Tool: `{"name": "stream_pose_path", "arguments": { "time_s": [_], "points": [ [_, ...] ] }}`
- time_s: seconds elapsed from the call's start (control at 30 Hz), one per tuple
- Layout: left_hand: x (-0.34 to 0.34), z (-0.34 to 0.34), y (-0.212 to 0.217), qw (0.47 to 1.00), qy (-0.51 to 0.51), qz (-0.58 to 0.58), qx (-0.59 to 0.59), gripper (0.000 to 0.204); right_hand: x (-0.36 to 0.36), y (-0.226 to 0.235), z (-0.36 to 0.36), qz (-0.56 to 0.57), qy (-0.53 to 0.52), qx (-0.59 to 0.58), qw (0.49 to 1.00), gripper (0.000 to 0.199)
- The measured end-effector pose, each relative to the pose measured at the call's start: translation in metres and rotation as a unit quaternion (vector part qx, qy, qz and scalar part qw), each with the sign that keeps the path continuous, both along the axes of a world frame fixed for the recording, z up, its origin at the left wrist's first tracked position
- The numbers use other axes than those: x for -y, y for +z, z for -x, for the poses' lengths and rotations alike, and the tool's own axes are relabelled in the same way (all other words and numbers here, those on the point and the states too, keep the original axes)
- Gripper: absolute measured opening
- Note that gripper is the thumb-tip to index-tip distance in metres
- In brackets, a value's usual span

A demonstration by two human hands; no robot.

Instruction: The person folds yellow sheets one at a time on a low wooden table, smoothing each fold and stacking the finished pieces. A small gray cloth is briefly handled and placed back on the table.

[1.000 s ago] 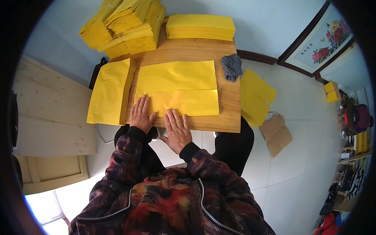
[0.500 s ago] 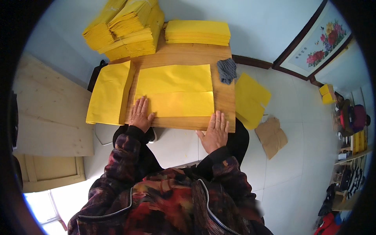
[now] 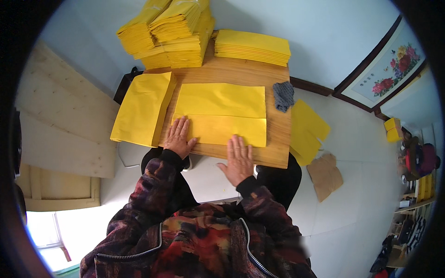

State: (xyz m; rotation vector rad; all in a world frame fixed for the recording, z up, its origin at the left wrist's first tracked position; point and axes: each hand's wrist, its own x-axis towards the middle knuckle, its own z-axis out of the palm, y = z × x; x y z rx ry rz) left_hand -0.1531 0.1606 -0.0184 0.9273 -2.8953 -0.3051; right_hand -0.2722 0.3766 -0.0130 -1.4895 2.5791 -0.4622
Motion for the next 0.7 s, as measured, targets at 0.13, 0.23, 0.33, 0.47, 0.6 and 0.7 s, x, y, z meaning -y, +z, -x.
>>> {"name": "stream_pose_path", "arguments": {
  "time_s": [0.13, 0.23, 0.33, 0.47, 0.6, 0.7],
  "points": [
    [0.002, 0.001, 0.02, 0.999, -0.013, -0.006, 0.038, 0.075, -0.038, 0.011, 0.016, 0.071, -0.079, -0.031, 0.994, 0.069],
    [0.001, 0.003, 0.036, 0.998, -0.019, -0.004, 0.06, 0.081, -0.053, 0.016, 0.001, 0.111, -0.023, 0.047, 0.992, 0.054],
    [0.0, 0.004, 0.043, 0.995, -0.023, -0.017, 0.092, 0.086, -0.04, 0.012, -0.015, 0.157, 0.023, 0.253, 0.954, 0.045],
    [0.008, -0.008, 0.042, 0.996, -0.067, -0.015, 0.063, 0.086, -0.015, 0.007, -0.023, 0.154, 0.074, 0.43, 0.887, 0.045],
    [0.024, -0.014, 0.038, 0.992, -0.113, 0.025, 0.049, 0.076, -0.008, 0.002, -0.025, 0.117, 0.11, 0.419, 0.894, 0.044],
    [0.033, -0.015, 0.036, 0.983, -0.166, 0.073, 0.028, 0.062, -0.017, -0.005, -0.027, 0.093, 0.094, 0.443, 0.887, 0.042]
  ]
}}
